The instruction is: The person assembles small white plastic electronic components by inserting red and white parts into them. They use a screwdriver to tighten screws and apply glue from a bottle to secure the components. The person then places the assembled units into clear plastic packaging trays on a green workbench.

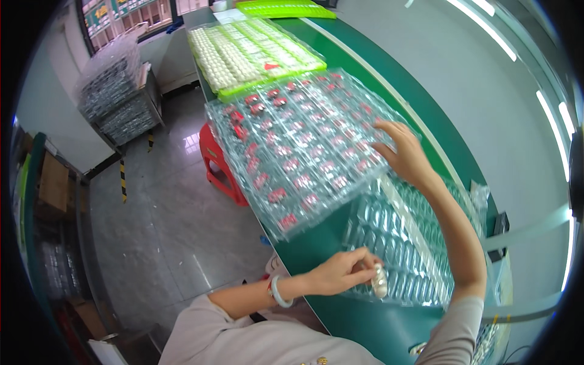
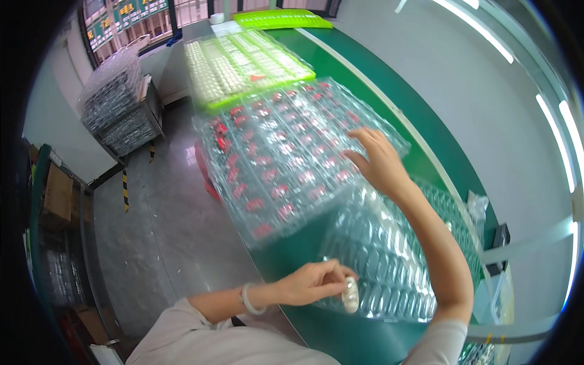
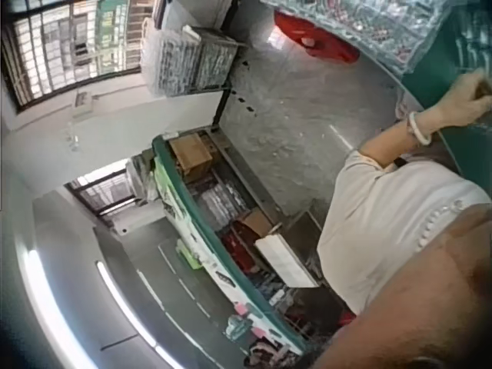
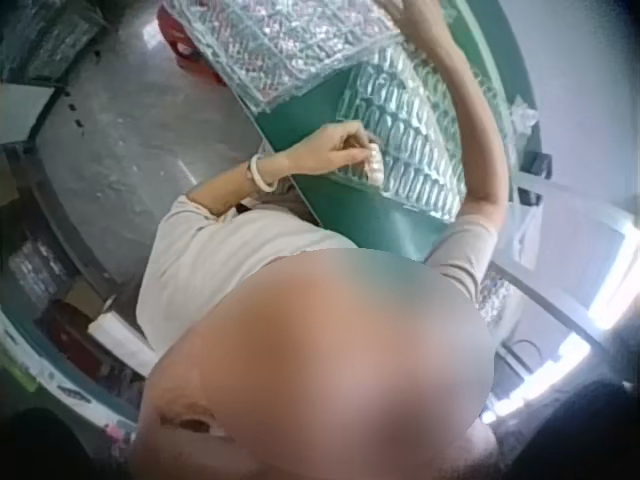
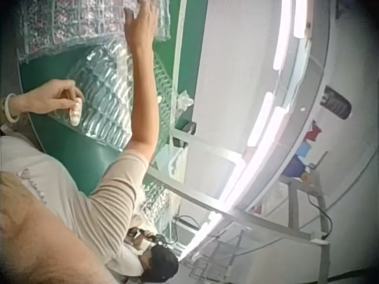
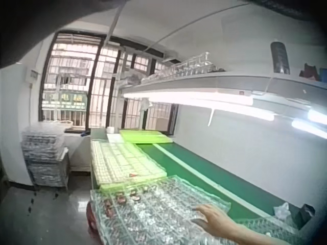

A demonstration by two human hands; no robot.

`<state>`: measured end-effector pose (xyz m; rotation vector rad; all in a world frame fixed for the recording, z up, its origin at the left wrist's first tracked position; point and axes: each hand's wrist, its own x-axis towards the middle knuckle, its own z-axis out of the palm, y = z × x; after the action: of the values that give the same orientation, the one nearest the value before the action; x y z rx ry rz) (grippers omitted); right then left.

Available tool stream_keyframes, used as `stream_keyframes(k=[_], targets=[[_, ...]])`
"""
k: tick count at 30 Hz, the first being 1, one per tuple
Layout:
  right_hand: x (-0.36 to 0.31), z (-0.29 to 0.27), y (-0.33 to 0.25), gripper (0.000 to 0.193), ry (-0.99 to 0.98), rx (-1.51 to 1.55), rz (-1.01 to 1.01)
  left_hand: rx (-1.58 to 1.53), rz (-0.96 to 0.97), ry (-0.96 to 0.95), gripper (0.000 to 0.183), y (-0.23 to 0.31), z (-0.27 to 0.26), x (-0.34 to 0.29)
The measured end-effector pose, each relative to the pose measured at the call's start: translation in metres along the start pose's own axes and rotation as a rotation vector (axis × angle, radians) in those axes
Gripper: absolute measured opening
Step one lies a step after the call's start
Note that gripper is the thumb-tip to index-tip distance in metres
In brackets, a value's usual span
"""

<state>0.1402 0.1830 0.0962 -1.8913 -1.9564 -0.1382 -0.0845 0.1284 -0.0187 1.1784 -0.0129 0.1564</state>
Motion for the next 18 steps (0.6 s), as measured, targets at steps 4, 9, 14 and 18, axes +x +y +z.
stream_keyframes(k=[4, 9, 14, 18], targets=[[0.135, 0.106, 0.067, 0.033, -0.099, -0.084, -0.009, -0.530, -0.155, 0.072, 0.014, -0.007, -0.022, -0.018], [0.228, 0.167, 0.097, 0.024, -0.136, -0.081, 0.158, -0.765, -0.270, 0.032, 0.034, -0.022, -0.046, -0.016], [0.239, 0.191, 0.115, 0.022, -0.086, -0.019, 0.227, -0.852, -0.342, -0.084, 0.044, -0.015, -0.055, -0.015], [0.233, 0.220, 0.057, 0.031, 0.228, -0.266, 0.449, -0.870, -0.299, -0.173, 0.050, -0.042, -0.050, -0.011]])
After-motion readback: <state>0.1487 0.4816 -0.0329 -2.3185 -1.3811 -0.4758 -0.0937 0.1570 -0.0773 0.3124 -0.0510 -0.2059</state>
